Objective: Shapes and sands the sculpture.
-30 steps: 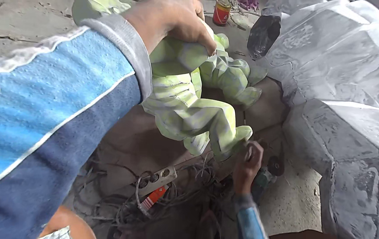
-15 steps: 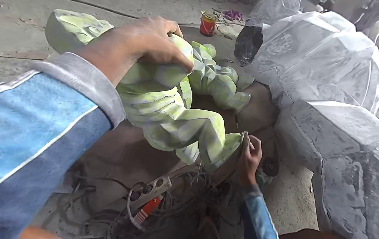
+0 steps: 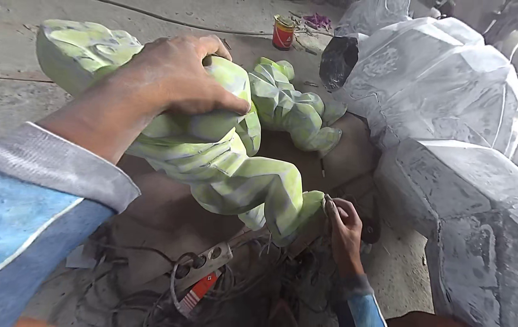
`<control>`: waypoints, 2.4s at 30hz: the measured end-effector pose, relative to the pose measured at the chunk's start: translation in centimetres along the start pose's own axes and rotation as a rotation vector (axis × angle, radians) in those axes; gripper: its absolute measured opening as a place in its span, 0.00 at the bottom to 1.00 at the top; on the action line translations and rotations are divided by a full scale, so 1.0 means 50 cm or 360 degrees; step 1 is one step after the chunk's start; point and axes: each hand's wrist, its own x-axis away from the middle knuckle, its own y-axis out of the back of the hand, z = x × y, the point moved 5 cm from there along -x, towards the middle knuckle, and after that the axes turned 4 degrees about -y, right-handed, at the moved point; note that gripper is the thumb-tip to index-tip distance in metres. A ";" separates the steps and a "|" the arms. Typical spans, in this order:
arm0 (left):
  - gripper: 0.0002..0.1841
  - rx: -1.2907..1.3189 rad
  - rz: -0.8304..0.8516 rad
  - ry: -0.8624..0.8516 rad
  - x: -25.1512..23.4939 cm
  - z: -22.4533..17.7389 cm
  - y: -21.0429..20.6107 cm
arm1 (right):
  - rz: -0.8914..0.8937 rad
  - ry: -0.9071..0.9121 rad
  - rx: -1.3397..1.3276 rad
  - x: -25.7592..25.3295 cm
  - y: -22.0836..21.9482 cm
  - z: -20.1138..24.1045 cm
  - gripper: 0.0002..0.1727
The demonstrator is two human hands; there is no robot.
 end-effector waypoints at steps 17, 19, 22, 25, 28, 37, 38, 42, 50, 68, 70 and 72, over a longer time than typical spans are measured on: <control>0.46 0.0018 0.0001 -0.0004 0.037 0.001 0.005 | 0.0062 -0.0030 -0.0086 0.012 -0.010 -0.003 0.13; 0.46 -0.0001 0.0006 -0.0031 0.040 0.007 0.005 | 0.0068 -0.0063 -0.0051 0.000 -0.012 -0.013 0.14; 0.48 -0.0008 0.0014 -0.0046 0.053 0.008 0.001 | 0.0177 -0.0277 0.0039 -0.025 -0.020 -0.024 0.17; 0.50 -0.0009 0.0043 -0.0012 0.066 0.010 0.005 | 0.0156 -0.0198 -0.0082 0.006 -0.017 -0.015 0.16; 0.51 -0.0023 0.0087 -0.0001 0.087 0.020 0.005 | 0.0141 -0.0159 -0.0128 0.019 -0.018 -0.024 0.14; 0.55 -0.0042 0.0000 -0.0124 0.123 0.039 -0.002 | 0.0400 -0.0609 -0.0274 -0.026 -0.027 -0.076 0.17; 0.56 -0.0071 -0.0011 -0.0152 0.124 0.046 -0.003 | 0.0469 -0.0636 -0.0221 -0.032 -0.033 -0.074 0.17; 0.57 -0.0091 -0.0031 -0.0175 0.125 0.051 -0.009 | 0.0728 -0.0637 -0.0094 -0.050 -0.029 -0.064 0.17; 0.57 -0.0088 -0.0048 -0.0158 0.116 0.056 -0.011 | 0.0588 -0.0494 -0.0097 -0.052 -0.026 -0.048 0.13; 0.60 -0.0027 0.0082 -0.0174 0.197 0.091 0.008 | 0.0582 -0.0569 -0.0253 0.008 -0.033 -0.066 0.14; 0.61 -0.0018 0.0131 -0.0136 0.198 0.097 0.009 | 0.0642 -0.0675 -0.0297 0.003 -0.047 -0.067 0.13; 0.59 0.0070 0.0151 -0.0008 0.204 0.102 0.019 | 0.0667 -0.0677 -0.0296 0.016 -0.038 -0.060 0.13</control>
